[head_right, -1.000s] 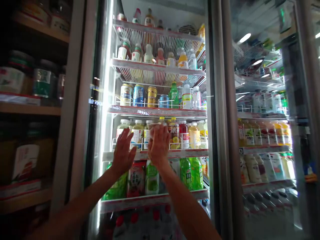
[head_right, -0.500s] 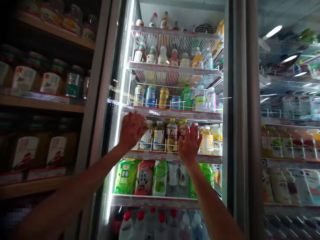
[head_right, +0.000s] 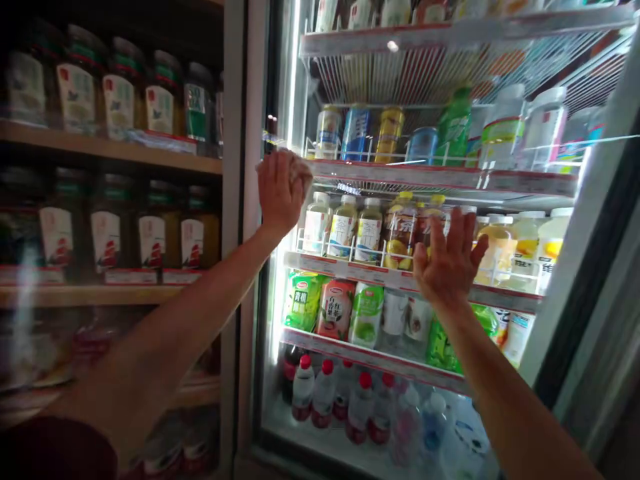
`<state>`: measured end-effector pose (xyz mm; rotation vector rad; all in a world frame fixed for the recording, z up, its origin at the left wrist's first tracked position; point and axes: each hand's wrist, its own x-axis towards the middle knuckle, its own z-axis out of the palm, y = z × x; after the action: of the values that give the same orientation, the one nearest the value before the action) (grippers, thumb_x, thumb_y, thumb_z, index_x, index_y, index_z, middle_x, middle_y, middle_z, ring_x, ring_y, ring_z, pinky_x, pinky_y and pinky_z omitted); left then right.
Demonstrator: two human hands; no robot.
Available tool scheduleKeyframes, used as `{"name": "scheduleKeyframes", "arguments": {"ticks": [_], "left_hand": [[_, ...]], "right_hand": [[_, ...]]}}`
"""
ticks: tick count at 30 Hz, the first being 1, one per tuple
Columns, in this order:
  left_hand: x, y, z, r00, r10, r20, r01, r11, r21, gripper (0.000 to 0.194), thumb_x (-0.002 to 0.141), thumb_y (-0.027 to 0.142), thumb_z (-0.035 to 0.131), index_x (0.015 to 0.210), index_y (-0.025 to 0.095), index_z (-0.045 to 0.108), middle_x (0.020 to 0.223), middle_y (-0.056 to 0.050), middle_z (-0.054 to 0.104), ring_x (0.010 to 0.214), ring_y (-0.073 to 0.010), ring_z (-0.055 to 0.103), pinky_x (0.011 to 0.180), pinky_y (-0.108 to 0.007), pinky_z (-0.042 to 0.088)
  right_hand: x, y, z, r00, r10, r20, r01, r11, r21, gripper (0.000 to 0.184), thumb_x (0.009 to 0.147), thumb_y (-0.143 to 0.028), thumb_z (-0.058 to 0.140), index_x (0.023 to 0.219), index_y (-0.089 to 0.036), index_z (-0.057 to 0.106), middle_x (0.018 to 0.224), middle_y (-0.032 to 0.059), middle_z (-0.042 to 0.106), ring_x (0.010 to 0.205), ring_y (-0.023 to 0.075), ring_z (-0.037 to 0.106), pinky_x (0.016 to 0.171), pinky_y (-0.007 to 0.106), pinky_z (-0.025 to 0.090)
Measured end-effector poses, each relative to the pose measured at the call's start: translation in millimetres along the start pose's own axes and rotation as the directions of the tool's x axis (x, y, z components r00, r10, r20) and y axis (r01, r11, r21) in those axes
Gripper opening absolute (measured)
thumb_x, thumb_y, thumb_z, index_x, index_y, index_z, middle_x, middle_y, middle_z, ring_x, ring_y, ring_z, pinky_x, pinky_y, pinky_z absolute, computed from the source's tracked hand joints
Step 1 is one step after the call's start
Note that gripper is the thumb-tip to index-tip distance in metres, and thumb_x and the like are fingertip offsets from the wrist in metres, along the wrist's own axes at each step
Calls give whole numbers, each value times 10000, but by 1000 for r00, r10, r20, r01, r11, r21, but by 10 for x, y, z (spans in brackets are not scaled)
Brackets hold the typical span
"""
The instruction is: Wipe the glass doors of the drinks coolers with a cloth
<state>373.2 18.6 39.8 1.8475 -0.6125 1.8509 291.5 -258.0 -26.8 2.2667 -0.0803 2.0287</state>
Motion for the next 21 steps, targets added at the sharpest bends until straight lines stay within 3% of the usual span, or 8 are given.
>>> {"name": "scheduleKeyframes", "arguments": {"ticks": [2,4,7,12,15,18,19,21], "left_hand": [[-176,-15,19,1000,-11,-23,12,999,37,493,917,310,261,1335,52,291,1441,-187,244,1383,-264,78,1119,-516,90],[-490,67,43,969,234,79,-236,972,15,478,915,315,278,1340,98,294,1441,-142,268,1386,-238,63,1125,-482,119],[-738,78,21,780,570,258,-566,819,-98,463,907,352,316,1343,198,301,1424,-61,329,1381,-192,117,1124,-429,179],[-467,-163,-43,999,0,50,-7,990,141,492,904,289,281,1378,162,243,1478,-96,202,1390,-225,26,1142,-460,98],[-628,-72,-56,960,226,162,-249,959,136,480,913,319,265,1358,138,285,1462,-110,231,1388,-225,34,1139,-445,130],[-787,-47,-96,735,590,334,-618,786,-29,453,916,347,283,1350,215,298,1442,-34,290,1385,-181,85,1132,-413,177],[-766,-93,-112,743,587,323,-612,790,-28,449,917,339,282,1351,223,293,1442,-26,290,1384,-176,95,1132,-414,180],[-648,-216,-134,909,371,190,-391,917,75,457,917,309,266,1355,177,283,1454,-66,262,1385,-199,89,1127,-458,173]], "right_hand": [[-18,26,33,1000,-20,-3,20,1000,17,596,870,-448,275,1385,-149,315,1489,129,184,1389,248,66,1046,516,117],[-54,67,68,996,-82,-29,83,996,43,615,861,-447,271,1414,-180,231,1506,110,121,1389,270,46,1030,569,107],[-111,123,102,982,-181,-54,185,979,81,641,845,-411,298,1434,-230,120,1520,78,29,1387,297,16,1013,633,87],[-141,179,126,974,-223,-32,225,971,85,652,849,-432,263,1438,-239,61,1521,47,-51,1386,298,-38,1010,647,57],[-139,202,152,968,-249,-34,251,966,67,659,853,-451,226,1441,-216,41,1517,48,-83,1383,298,-63,1006,648,45],[-149,188,143,970,-240,-22,241,969,45,664,852,-428,265,1441,-207,53,1517,53,-77,1385,287,-62,1021,627,42],[-155,170,126,974,-228,-15,228,973,39,662,852,-412,288,1440,-209,64,1518,56,-66,1386,282,-59,1028,617,45],[-167,116,77,982,-188,7,188,982,27,655,850,-375,338,1437,-210,98,1520,74,-25,1389,271,-39,1046,593,56]]}}
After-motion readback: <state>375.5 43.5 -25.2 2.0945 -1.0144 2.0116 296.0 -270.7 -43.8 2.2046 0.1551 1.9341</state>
